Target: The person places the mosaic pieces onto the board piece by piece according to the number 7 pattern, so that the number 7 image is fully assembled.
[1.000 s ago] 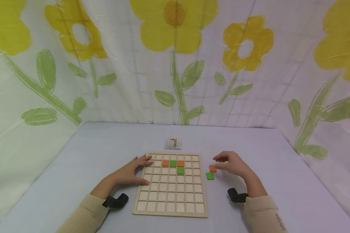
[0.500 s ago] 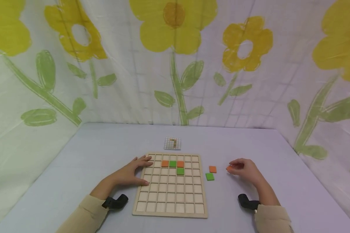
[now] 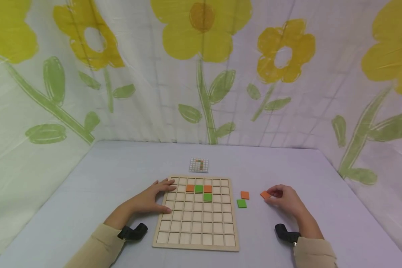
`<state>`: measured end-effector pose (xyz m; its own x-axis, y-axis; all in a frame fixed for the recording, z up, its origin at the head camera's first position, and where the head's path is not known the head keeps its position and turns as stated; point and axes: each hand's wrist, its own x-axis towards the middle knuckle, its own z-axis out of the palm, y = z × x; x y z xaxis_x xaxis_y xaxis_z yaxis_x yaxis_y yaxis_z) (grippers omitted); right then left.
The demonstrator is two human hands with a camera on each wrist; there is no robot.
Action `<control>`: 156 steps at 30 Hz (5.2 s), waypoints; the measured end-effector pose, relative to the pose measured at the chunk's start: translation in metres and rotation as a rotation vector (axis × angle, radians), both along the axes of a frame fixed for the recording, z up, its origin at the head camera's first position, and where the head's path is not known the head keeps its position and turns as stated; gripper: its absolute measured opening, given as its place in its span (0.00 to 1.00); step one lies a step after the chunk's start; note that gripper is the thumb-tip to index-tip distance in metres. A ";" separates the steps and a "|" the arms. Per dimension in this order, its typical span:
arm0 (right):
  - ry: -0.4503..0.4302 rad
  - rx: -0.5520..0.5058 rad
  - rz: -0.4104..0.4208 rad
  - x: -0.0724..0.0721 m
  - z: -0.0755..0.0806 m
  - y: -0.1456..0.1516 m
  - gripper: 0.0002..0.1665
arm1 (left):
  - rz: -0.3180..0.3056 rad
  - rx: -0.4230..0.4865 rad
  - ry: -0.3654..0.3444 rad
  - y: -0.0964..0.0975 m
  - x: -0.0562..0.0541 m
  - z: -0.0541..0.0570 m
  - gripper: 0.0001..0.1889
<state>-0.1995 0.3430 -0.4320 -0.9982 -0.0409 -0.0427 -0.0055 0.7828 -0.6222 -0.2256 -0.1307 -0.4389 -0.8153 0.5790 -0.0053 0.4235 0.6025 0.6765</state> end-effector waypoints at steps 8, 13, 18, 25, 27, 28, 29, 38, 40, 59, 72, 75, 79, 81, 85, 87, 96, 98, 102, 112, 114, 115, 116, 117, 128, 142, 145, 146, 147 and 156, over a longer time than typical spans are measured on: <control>0.024 0.014 0.007 0.000 -0.001 -0.002 0.20 | 0.000 0.004 0.003 0.000 0.001 0.000 0.41; 0.022 0.015 0.017 0.000 0.002 -0.002 0.20 | -0.003 0.005 0.004 0.000 0.000 0.000 0.41; 0.010 0.019 0.029 -0.001 0.004 -0.003 0.20 | -0.009 0.005 0.007 0.000 -0.001 -0.002 0.41; -0.016 0.001 0.079 -0.004 0.010 -0.011 0.18 | 0.001 0.002 0.007 0.000 0.000 -0.001 0.40; -0.020 -0.008 0.086 -0.004 0.014 -0.014 0.18 | 0.001 0.000 0.006 0.000 0.000 -0.001 0.40; -0.020 -0.008 0.089 -0.003 0.015 -0.015 0.19 | 0.002 0.000 0.004 0.000 0.000 0.000 0.40; -0.020 -0.011 0.092 -0.003 0.017 -0.017 0.19 | 0.003 -0.001 0.002 0.000 0.000 0.000 0.40; 0.036 0.000 0.186 -0.002 0.029 -0.035 0.20 | 0.016 0.003 -0.014 0.000 0.001 0.001 0.40; 0.045 0.004 0.204 -0.003 0.031 -0.039 0.19 | 0.021 0.003 -0.019 0.000 0.002 0.001 0.40; 0.064 -0.017 0.364 -0.010 0.039 -0.080 0.16 | 0.013 -0.001 -0.007 0.000 0.001 0.000 0.40; 0.061 -0.028 0.480 -0.016 0.041 -0.109 0.13 | 0.002 -0.002 0.007 0.001 0.000 0.001 0.41; 0.054 -0.026 0.517 -0.015 0.041 -0.117 0.12 | 0.005 -0.003 0.004 0.001 0.000 0.001 0.41; 0.061 -0.018 0.558 -0.015 0.040 -0.126 0.11 | 0.005 -0.004 0.001 0.001 0.001 0.000 0.41; 0.068 -0.010 0.568 -0.014 0.041 -0.131 0.11 | 0.004 -0.004 0.003 0.001 0.001 0.000 0.41; 0.076 -0.025 0.609 -0.014 0.042 -0.139 0.11 | 0.000 -0.008 0.009 0.000 0.000 -0.001 0.40; 0.077 -0.041 0.624 -0.014 0.042 -0.143 0.11 | -0.003 -0.009 0.014 0.000 0.000 -0.001 0.40; 0.078 -0.048 0.679 -0.010 0.035 -0.157 0.10 | -0.006 -0.005 0.010 -0.001 0.002 0.001 0.40; 0.088 -0.055 0.693 -0.009 0.035 -0.158 0.10 | -0.005 -0.006 0.011 -0.001 0.002 0.001 0.40; 0.062 -0.075 0.696 -0.010 0.032 -0.159 0.10 | -0.007 0.000 0.020 -0.001 0.001 0.001 0.40; 0.010 -0.057 0.636 -0.011 0.022 -0.159 0.09 | 0.014 -0.002 0.000 0.000 0.001 0.000 0.40; 0.014 -0.055 0.632 -0.011 0.020 -0.159 0.09 | 0.012 -0.004 0.004 0.000 0.001 -0.001 0.40; 0.016 -0.056 0.632 -0.011 0.019 -0.158 0.09 | 0.012 -0.005 0.004 0.000 0.001 -0.001 0.41; 0.018 -0.055 0.630 -0.011 0.019 -0.158 0.09 | 0.013 -0.003 0.005 0.000 0.000 -0.001 0.40; 0.022 -0.054 0.631 -0.011 0.018 -0.158 0.09 | 0.013 -0.001 0.004 0.000 0.000 -0.001 0.41; 0.011 -0.079 0.633 -0.010 0.017 -0.158 0.09 | 0.003 0.000 0.014 -0.001 0.000 0.000 0.41; 0.040 -0.064 0.648 -0.011 0.015 -0.159 0.08 | 0.015 0.003 0.004 0.000 0.001 0.001 0.41; 0.047 -0.064 0.651 -0.011 0.015 -0.159 0.08 | 0.017 0.002 0.004 0.000 0.001 0.000 0.41; 0.048 -0.066 0.652 -0.011 0.015 -0.159 0.08 | 0.017 0.002 0.004 0.000 0.001 0.000 0.41; 0.049 -0.066 0.652 -0.011 0.015 -0.159 0.08 | 0.018 0.002 0.004 0.000 0.001 0.000 0.41; 0.032 -0.079 0.666 -0.010 0.017 -0.159 0.08 | 0.003 0.001 0.015 0.000 0.000 0.000 0.41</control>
